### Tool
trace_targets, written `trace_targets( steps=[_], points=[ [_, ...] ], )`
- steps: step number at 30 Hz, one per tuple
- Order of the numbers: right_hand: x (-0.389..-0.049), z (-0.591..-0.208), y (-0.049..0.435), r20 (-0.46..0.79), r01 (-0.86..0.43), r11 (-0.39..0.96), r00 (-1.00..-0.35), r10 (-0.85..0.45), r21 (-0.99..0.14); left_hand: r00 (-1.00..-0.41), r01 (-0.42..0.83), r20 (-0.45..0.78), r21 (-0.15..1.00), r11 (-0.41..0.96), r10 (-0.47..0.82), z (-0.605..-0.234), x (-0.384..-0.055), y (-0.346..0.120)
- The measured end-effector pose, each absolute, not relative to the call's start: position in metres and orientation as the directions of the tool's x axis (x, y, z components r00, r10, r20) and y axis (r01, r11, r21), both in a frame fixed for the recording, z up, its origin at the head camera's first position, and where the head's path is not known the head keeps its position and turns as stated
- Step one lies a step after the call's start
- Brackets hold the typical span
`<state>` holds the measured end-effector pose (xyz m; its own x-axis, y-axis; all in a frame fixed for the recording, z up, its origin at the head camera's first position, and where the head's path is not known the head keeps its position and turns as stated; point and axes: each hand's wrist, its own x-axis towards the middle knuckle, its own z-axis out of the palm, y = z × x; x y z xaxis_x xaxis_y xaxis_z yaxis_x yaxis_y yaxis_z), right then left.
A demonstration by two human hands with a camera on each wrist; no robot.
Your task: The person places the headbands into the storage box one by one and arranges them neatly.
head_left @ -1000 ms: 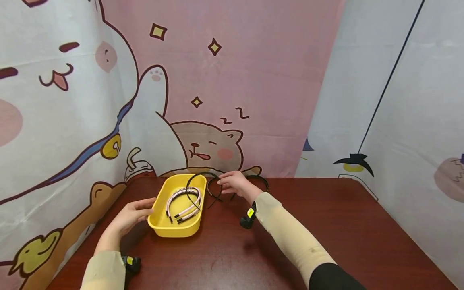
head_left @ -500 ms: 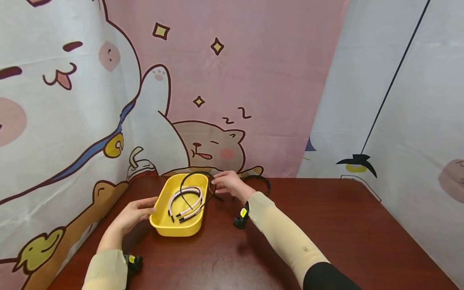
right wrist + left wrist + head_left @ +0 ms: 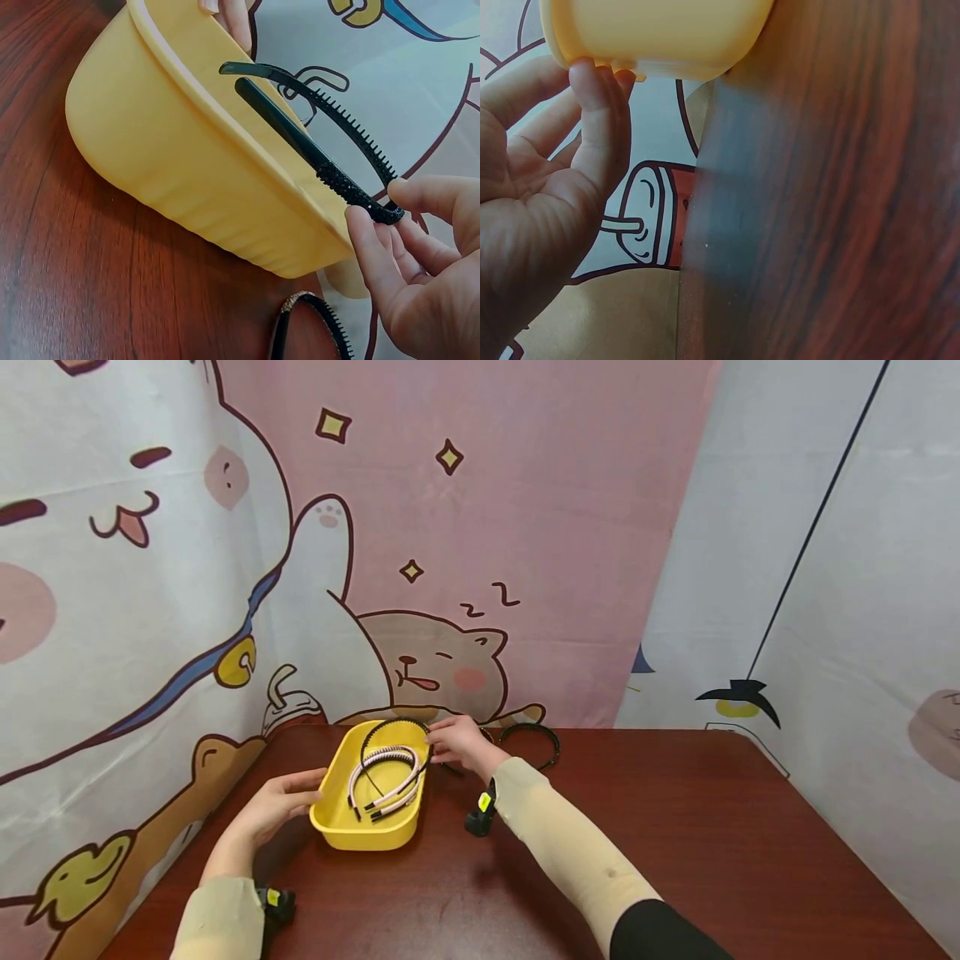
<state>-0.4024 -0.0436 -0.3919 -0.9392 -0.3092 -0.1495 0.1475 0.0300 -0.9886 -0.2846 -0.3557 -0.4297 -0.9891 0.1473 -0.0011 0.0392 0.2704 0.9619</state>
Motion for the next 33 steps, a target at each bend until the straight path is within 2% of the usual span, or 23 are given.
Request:
trace_targets(
  steps=[16,33],
  points=[
    [-0.399,-0.397,-0.071,-0.121,0.114,0.043,-0.954,-0.274,-0.993,-0.989,0.040,0.001,0.966,0.254,0.151,-0.432,-0.285,-0.357],
    [-0.396,-0.394,-0.088,-0.102,0.057,0.233,-0.977,-0.187,-0.971,-0.988,0.060,0.020,0.964,0.261,0.154,-0.433,-0.286,-0.357]
  ],
)
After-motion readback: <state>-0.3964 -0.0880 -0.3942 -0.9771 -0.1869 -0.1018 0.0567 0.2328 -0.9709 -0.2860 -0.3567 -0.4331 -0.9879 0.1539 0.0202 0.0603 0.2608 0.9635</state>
